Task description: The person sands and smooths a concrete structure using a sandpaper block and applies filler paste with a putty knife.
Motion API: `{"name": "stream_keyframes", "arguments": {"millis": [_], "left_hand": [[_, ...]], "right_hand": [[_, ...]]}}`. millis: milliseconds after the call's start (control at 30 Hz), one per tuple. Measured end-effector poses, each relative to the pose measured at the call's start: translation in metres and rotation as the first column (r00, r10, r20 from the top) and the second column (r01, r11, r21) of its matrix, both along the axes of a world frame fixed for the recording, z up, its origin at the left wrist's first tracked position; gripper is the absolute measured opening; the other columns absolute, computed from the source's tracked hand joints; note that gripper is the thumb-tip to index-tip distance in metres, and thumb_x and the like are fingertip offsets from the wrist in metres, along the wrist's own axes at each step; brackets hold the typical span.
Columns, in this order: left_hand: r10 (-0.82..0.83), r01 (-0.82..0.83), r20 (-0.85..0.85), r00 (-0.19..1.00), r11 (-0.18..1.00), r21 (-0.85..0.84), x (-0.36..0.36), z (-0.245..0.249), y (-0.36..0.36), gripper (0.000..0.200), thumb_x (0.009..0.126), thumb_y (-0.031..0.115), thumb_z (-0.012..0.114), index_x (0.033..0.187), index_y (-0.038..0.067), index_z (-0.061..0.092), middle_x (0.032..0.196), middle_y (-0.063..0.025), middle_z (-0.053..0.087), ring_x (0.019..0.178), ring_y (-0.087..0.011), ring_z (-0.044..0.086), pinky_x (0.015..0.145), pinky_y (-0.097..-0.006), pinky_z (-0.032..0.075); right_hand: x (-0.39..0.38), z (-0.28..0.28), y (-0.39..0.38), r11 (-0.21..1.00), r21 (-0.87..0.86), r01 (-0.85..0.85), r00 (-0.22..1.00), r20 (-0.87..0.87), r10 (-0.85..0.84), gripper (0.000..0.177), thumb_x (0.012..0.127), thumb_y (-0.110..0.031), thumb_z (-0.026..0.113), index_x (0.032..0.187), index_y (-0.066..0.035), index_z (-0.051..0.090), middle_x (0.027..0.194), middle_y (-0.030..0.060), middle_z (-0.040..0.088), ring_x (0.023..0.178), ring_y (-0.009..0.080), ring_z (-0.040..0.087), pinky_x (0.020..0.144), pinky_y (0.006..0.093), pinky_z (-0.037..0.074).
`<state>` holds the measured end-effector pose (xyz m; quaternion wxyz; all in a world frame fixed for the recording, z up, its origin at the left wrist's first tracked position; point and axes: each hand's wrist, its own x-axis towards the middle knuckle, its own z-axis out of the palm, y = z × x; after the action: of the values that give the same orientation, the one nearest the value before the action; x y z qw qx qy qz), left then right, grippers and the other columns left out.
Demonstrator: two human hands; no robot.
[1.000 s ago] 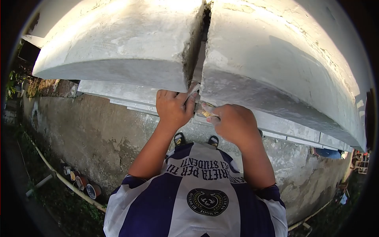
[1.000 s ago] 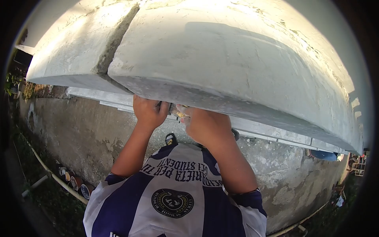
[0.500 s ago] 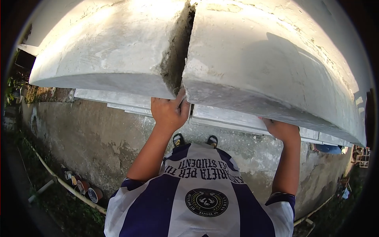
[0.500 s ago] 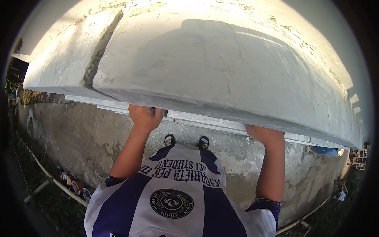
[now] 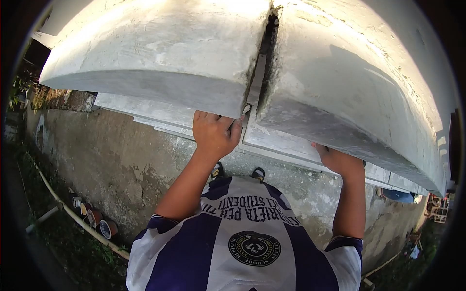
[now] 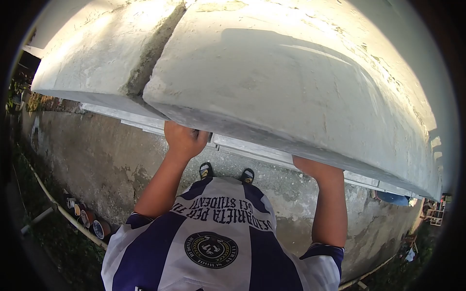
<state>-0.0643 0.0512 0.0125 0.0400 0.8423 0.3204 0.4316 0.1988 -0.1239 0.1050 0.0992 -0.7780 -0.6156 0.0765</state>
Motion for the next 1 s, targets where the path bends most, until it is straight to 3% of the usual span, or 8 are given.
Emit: {"name": "stream_keyframes", "arguments": {"millis": [100,333,433,633,733,833,933,1000], "left_hand": [[-0.014,0.013,-0.045,0.999,1.0,-0.018,-0.003,-0.001,0.0,0.024,0.073,0.017,0.076,0.095,0.009,0.076,0.093,-0.0128,0.074,0.083,-0.0379,0.069,0.071,-0.0479,0.05],[-0.006,0.006,-0.035,0.999,1.0,-0.012,-0.001,-0.003,0.001,0.019,0.077,0.022,0.077,0.091,0.01,0.079,0.085,-0.0089,0.067,0.082,-0.03,0.062,0.075,-0.0424,0.042],[-0.003,-0.002,-0.059,0.998,0.996,-0.084,-0.002,-0.001,-0.002,0.02,0.074,0.021,0.076,0.091,0.011,0.079,0.086,-0.0097,0.067,0.083,-0.0308,0.061,0.076,-0.0428,0.043],[0.0,-0.001,-0.04,0.999,1.0,-0.015,-0.003,-0.002,0.0,0.019,0.074,0.021,0.076,0.091,0.013,0.079,0.09,-0.0109,0.07,0.08,-0.0341,0.065,0.072,-0.045,0.045],[0.006,-0.007,-0.052,0.999,1.0,-0.014,-0.004,-0.003,-0.001,0.021,0.074,0.021,0.076,0.094,0.014,0.079,0.094,-0.011,0.072,0.079,-0.0352,0.068,0.071,-0.0458,0.046],[-0.006,0.005,-0.035,0.999,1.0,-0.027,-0.002,0.002,-0.003,0.018,0.076,0.022,0.077,0.092,0.012,0.079,0.087,-0.0093,0.067,0.08,-0.0311,0.062,0.073,-0.0431,0.043],[-0.009,0.005,-0.057,0.998,0.998,-0.066,-0.003,0.0,-0.002,0.019,0.077,0.021,0.077,0.092,0.011,0.079,0.088,-0.009,0.065,0.081,-0.0291,0.059,0.074,-0.0419,0.042],[-0.015,0.014,-0.023,1.0,1.0,-0.02,-0.002,0.0,0.001,0.017,0.076,0.021,0.077,0.09,0.01,0.079,0.09,-0.0095,0.065,0.081,-0.0295,0.059,0.073,-0.042,0.042]], "right_hand": [[-0.038,0.002,0.03,0.987,-0.154,0.041,0.999,0.032,-0.037,0.036,0.097,-0.036,0.064,0.119,-0.009,0.073,0.123,0.0176,0.07,0.112,0.0406,0.063,0.1,0.0471,0.047],[-0.058,0.011,0.054,0.954,-0.279,0.11,0.986,-0.088,-0.14,0.038,0.098,-0.038,0.061,0.121,-0.01,0.072,0.126,0.0187,0.068,0.118,0.0397,0.061,0.105,0.0472,0.044],[-0.033,0.01,0.026,0.996,-0.086,0.017,0.997,-0.07,-0.023,0.038,0.098,-0.037,0.061,0.123,-0.01,0.072,0.127,0.0186,0.068,0.118,0.039,0.061,0.105,0.0472,0.044],[-0.073,0.01,0.079,0.959,-0.281,0.035,0.996,-0.066,-0.055,0.04,0.099,-0.038,0.061,0.128,-0.011,0.069,0.128,0.0188,0.068,0.118,0.039,0.062,0.105,0.0472,0.045],[-0.083,0.002,0.09,0.976,-0.215,-0.028,0.995,-0.1,0.007,0.042,0.099,-0.039,0.061,0.13,-0.011,0.068,0.129,0.0192,0.067,0.118,0.0392,0.062,0.105,0.047,0.045],[-0.085,0.026,0.083,0.891,-0.446,0.088,0.984,-0.101,-0.148,0.043,0.098,-0.038,0.063,0.132,-0.012,0.067,0.13,0.0193,0.067,0.12,0.039,0.061,0.105,0.0463,0.045],[-0.063,0.018,0.046,0.989,-0.135,0.064,0.994,-0.084,-0.076,0.044,0.096,-0.036,0.066,0.133,-0.011,0.067,0.129,0.0202,0.067,0.12,0.039,0.061,0.105,0.0452,0.045],[-0.051,0.011,0.049,0.984,-0.161,0.078,0.988,-0.117,-0.097,0.044,0.095,-0.034,0.067,0.132,-0.01,0.067,0.131,0.0205,0.067,0.121,0.0392,0.061,0.105,0.0444,0.045]]}}
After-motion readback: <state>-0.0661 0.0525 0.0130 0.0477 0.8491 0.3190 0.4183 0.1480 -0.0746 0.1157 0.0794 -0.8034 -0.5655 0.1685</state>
